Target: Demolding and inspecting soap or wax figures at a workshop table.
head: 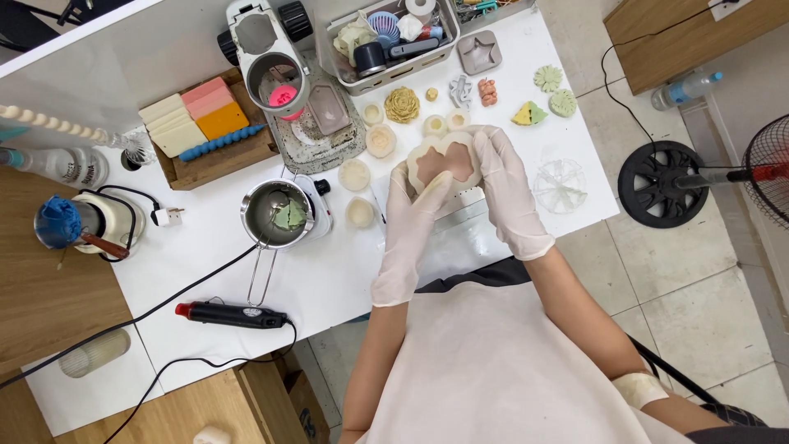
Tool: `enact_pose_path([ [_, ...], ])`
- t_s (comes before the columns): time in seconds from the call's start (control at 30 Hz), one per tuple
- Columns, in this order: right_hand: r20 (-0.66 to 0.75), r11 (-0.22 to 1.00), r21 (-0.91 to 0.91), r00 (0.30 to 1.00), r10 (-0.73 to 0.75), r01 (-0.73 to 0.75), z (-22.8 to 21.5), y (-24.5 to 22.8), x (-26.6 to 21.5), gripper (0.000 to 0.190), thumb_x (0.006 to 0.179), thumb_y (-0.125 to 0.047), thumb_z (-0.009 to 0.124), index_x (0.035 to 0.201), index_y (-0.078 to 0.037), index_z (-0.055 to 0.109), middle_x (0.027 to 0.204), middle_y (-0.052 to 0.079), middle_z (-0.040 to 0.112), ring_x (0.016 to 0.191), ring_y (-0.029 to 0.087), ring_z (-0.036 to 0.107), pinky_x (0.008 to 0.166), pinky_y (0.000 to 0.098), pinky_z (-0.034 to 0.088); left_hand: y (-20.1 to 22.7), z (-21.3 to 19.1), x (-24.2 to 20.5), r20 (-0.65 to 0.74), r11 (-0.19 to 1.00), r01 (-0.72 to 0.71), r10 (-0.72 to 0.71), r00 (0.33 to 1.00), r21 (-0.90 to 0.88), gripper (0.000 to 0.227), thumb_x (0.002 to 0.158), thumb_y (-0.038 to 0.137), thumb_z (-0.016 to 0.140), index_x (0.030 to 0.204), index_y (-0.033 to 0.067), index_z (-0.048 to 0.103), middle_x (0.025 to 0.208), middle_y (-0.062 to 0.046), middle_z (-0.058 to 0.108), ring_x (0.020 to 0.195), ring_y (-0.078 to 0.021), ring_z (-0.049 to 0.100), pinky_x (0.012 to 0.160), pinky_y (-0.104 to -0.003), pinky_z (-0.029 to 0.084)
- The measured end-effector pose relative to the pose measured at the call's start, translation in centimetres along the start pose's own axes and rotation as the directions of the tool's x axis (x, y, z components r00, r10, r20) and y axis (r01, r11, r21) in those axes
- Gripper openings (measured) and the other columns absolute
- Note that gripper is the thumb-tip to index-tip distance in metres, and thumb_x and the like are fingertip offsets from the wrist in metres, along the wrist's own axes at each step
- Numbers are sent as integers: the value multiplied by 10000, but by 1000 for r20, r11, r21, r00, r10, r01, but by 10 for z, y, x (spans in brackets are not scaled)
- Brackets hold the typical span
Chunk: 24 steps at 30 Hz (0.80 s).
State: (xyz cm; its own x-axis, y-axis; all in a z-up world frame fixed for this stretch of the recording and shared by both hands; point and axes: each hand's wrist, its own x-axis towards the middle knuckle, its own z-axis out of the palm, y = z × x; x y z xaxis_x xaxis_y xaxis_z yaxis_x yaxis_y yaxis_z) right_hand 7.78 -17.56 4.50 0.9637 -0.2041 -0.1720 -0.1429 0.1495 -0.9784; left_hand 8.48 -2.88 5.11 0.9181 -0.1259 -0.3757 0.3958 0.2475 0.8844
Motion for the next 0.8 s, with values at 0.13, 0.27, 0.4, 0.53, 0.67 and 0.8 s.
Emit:
enact_pose_path([
  [0.13, 39, 996, -75, 998, 51, -48, 2, -16, -6, 396, 1148, -353, 456, 1333, -68, 660, 913, -37, 503, 815, 40, 440, 707, 204, 386, -21, -9, 3, 64, 997, 39, -35, 997, -61, 533, 919, 299, 723, 1329, 28, 518, 1199, -60, 646, 1031, -105, 653, 834, -263, 574],
  [0.27, 89, 996, -71, 994, 67, -60, 8, -19, -13, 338, 1087, -280, 529, 1316, -62, 648, 919, -55, 572, 789, 51, 479, 724, 208, 425, 0, -1, -4, -51, 978, 28, -18, 999, 207, 403, 976, 301, 730, 1199, -15, 616, 976, -56, 617, 853, -112, 563, 706, -260, 497],
  [0.4, 59, 995, -58, 995, 80, -76, 3, -5, -7, 304, 1039, -244, 591, 1279, -59, 597, 977, -81, 586, 867, 18, 537, 801, 190, 485, -24, -9, 6, -75, 997, -31, 26, 997, -73, 340, 1005, 319, 620, 1168, 23, 652, 912, -31, 683, 785, -95, 620, 686, -237, 509],
  [0.53, 27, 989, -132, 997, 74, -69, 4, 14, -12, 279, 1120, -286, 558, 1136, -23, 651, 906, -37, 529, 826, 41, 445, 739, 212, 415, -34, -2, 4, -117, 991, -131, 135, 984, 35, 369, 1058, 351, 591, 1178, 6, 648, 995, -1, 671, 880, -57, 563, 778, -218, 492],
  [0.67, -39, 981, -195, 999, 12, -19, 17, 0, -21, 236, 1093, -285, 528, 1077, -65, 611, 872, -61, 537, 778, 25, 465, 691, 203, 438, -32, 5, -1, -117, 981, -143, 158, 980, 129, 449, 1069, 412, 545, 1231, 2, 629, 1053, -19, 646, 938, -90, 553, 864, -236, 485],
  [0.8, -85, 997, -58, 995, 54, -59, 10, 11, -17, 303, 1120, -321, 497, 1027, -59, 618, 856, -63, 540, 777, 20, 446, 672, 206, 417, -42, 4, 3, -133, 986, -128, 142, 981, 109, 527, 1044, 443, 550, 1292, -14, 633, 1086, -31, 648, 972, -114, 559, 897, -260, 478],
])
